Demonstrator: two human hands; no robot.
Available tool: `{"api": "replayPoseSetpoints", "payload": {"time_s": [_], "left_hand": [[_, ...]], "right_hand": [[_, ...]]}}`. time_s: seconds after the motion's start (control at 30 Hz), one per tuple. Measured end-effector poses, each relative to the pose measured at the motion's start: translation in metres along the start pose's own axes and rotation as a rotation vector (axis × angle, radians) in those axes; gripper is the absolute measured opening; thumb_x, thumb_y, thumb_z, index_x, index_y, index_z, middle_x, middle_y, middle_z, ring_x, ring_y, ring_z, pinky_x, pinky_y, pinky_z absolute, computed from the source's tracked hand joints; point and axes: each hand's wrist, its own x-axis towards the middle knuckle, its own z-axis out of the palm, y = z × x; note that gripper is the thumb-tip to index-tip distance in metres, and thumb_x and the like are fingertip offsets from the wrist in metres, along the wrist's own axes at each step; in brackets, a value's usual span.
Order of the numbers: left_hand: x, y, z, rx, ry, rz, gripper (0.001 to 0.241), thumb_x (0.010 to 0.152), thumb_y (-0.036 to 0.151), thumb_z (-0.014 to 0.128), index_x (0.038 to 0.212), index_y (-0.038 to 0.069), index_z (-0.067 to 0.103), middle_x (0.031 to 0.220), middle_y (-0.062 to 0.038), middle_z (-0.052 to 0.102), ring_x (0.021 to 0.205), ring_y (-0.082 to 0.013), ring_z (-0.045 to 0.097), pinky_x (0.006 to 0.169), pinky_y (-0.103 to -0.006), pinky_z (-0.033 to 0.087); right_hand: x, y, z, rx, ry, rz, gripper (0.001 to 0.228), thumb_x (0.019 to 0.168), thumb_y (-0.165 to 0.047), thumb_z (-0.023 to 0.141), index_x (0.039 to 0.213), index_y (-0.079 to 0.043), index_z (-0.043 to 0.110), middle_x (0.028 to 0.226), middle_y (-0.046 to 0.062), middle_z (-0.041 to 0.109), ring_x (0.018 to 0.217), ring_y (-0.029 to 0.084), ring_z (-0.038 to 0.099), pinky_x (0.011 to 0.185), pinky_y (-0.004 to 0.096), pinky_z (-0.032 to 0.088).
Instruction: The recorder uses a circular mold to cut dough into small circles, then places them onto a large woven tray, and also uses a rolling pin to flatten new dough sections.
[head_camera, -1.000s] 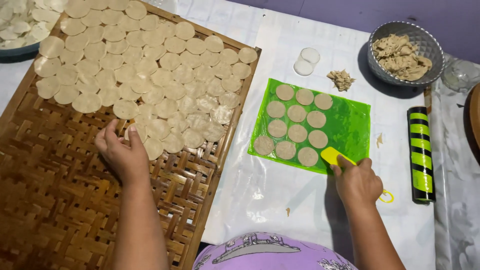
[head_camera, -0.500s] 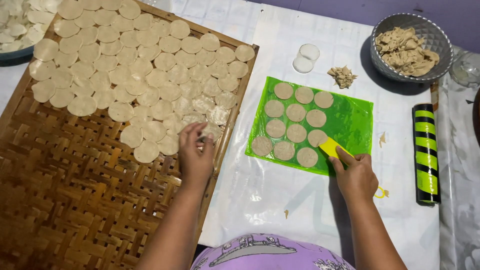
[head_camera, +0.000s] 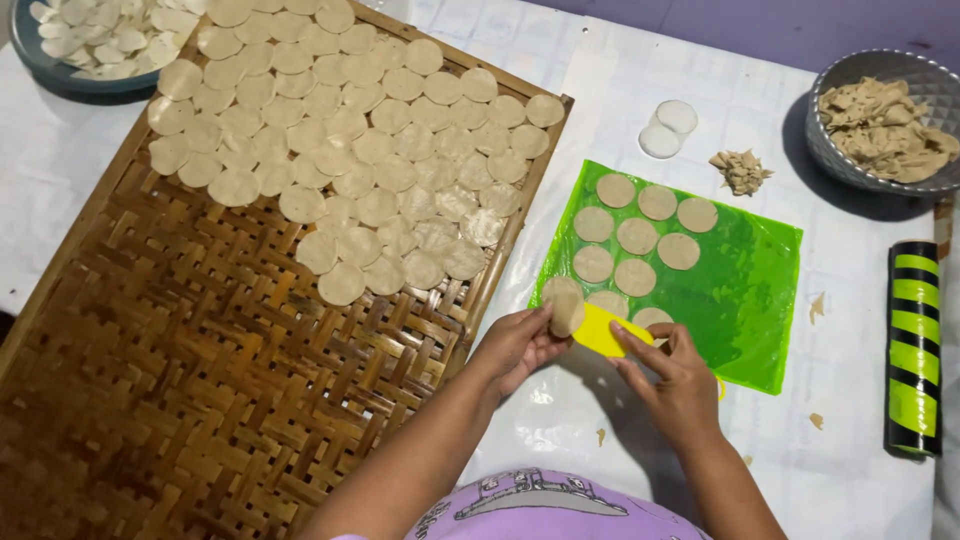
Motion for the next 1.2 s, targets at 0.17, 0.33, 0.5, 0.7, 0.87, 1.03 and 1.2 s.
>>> {"api": "replayPoseSetpoints", "payload": {"time_s": [0.17, 0.33, 0.5, 0.7, 0.87, 1.03, 1.2], "left_hand": [[-0.026, 0.013, -0.011, 0.615, 0.357, 0.351, 0.022, 0.091, 0.007, 0.069, 0.112, -0.001, 0.067, 0.091, -0.01, 0.072, 0.072, -0.0142, 0.068, 0.064, -0.0243, 0.059], [-0.054, 0.04, -0.021, 0.943, 0.57, 0.493, 0.015, 0.09, 0.013, 0.075, 0.103, 0.008, 0.069, 0.077, 0.0, 0.069, 0.063, -0.0093, 0.063, 0.057, -0.0235, 0.053], [-0.059, 0.062, -0.041, 0.823, 0.63, 0.485, 0.027, 0.091, 0.017, 0.071, 0.114, 0.003, 0.072, 0.097, -0.006, 0.077, 0.084, -0.0127, 0.074, 0.074, -0.0243, 0.059], [-0.084, 0.085, -0.016, 1.258, 0.797, 0.472, 0.016, 0.095, 0.02, 0.066, 0.106, 0.014, 0.076, 0.085, -0.003, 0.076, 0.069, -0.016, 0.069, 0.06, -0.0331, 0.054], [-0.06, 0.072, -0.042, 1.379, 0.821, 0.713, 0.007, 0.093, 0.016, 0.071, 0.096, 0.011, 0.075, 0.09, -0.005, 0.07, 0.067, -0.0231, 0.065, 0.06, -0.0386, 0.053], [-0.059, 0.074, -0.041, 1.425, 0.839, 0.734, 0.011, 0.093, 0.019, 0.07, 0.1, 0.014, 0.077, 0.099, -0.004, 0.069, 0.073, -0.0257, 0.067, 0.067, -0.0414, 0.055], [-0.056, 0.071, -0.05, 1.564, 0.857, 0.807, 0.021, 0.092, 0.015, 0.07, 0.112, 0.013, 0.074, 0.101, -0.007, 0.067, 0.076, -0.03, 0.068, 0.069, -0.0441, 0.056]], "right_hand": [[-0.004, -0.02, 0.022, -0.338, -0.135, 0.0, 0.035, 0.086, -0.048, 0.071, 0.12, -0.043, 0.077, 0.11, 0.002, 0.061, 0.065, 0.023, 0.063, 0.058, 0.038, 0.052], [-0.002, -0.023, 0.03, -0.35, -0.226, 0.077, 0.035, 0.088, -0.052, 0.067, 0.12, -0.041, 0.077, 0.11, 0.003, 0.062, 0.064, 0.025, 0.065, 0.058, 0.039, 0.054], [0.001, -0.025, 0.027, -0.372, -0.279, 0.149, 0.037, 0.088, -0.053, 0.066, 0.123, -0.045, 0.074, 0.114, 0.001, 0.062, 0.064, 0.023, 0.065, 0.057, 0.038, 0.053], [0.003, -0.029, 0.022, -0.351, -0.32, 0.231, 0.041, 0.086, -0.059, 0.065, 0.125, -0.047, 0.073, 0.116, 0.0, 0.062, 0.069, 0.021, 0.066, 0.06, 0.036, 0.053], [-0.001, -0.021, 0.018, -0.341, -0.291, 0.217, 0.039, 0.087, -0.055, 0.067, 0.124, -0.046, 0.074, 0.113, 0.0, 0.06, 0.067, 0.021, 0.065, 0.057, 0.037, 0.052], [0.003, -0.017, 0.009, -0.343, -0.308, 0.292, 0.04, 0.087, -0.057, 0.066, 0.126, -0.048, 0.073, 0.117, -0.002, 0.06, 0.071, 0.019, 0.065, 0.061, 0.035, 0.052], [0.011, -0.01, -0.007, -0.382, -0.208, 0.378, 0.042, 0.089, -0.056, 0.066, 0.13, -0.047, 0.07, 0.117, 0.001, 0.061, 0.07, 0.022, 0.065, 0.059, 0.036, 0.052]]}}
